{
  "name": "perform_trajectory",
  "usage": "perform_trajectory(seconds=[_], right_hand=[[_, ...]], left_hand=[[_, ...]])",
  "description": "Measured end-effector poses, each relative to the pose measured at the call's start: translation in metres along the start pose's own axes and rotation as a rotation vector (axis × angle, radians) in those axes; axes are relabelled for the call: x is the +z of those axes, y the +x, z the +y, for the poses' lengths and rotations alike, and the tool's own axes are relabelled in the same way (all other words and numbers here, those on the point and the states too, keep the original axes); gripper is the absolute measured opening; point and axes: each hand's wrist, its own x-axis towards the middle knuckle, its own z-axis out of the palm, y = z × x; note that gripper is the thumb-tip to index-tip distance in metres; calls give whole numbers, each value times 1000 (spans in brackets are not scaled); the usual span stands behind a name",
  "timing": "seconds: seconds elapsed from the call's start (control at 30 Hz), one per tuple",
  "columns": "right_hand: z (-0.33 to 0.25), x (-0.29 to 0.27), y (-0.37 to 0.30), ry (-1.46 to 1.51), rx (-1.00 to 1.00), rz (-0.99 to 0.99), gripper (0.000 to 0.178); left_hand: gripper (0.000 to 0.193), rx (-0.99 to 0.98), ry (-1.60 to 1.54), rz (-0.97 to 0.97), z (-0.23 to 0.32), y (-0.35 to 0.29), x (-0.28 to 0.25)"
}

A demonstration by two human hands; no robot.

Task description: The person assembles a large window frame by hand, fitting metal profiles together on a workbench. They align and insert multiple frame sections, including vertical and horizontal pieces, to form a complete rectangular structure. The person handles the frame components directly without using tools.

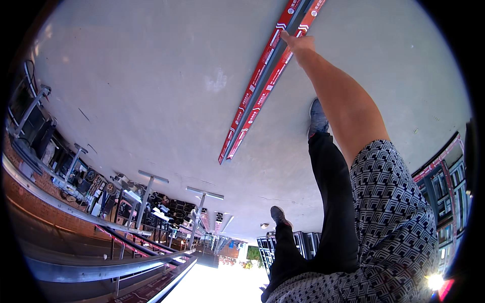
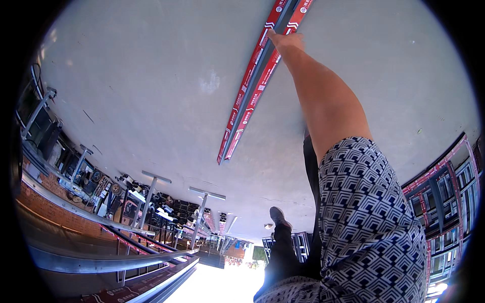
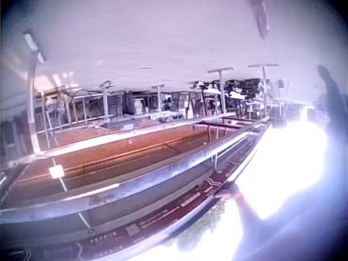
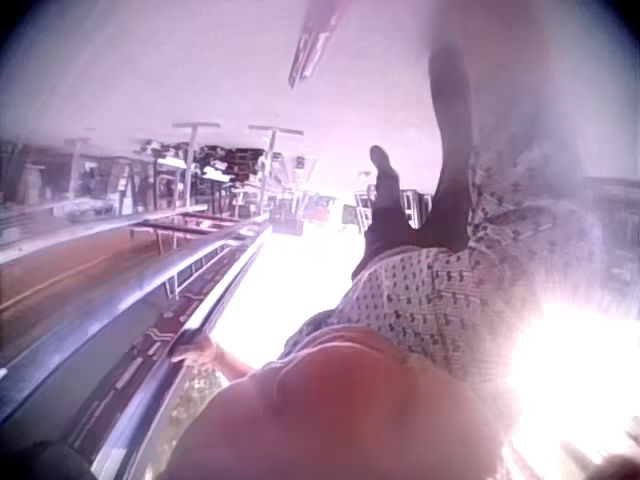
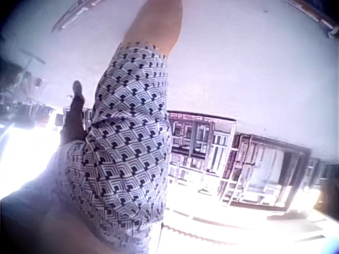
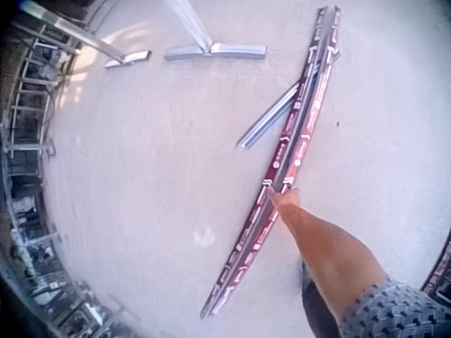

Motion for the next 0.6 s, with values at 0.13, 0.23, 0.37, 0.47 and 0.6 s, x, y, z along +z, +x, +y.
perform_trajectory(seconds=[0.13, 0.23, 0.37, 0.47, 0.6], right_hand=[[-13, 21, 2, 2, 81, 28, 97], [-23, 32, 4, -78, 161, 168, 102], [-12, 33, -1, 84, 144, 147, 94], [1, 36, 9, 278, 65, -40, 75], [3, 34, 4, 467, 89, -108, 63]], left_hand=[[31, -54, -333, 42, 21, -2, 0], [33, -45, -321, 46, 27, 2, 0], [36, -42, -309, 52, 27, -2, 0], [38, -26, -301, 61, 28, -3, 2], [42, -20, -288, 69, 26, -5, 1]])
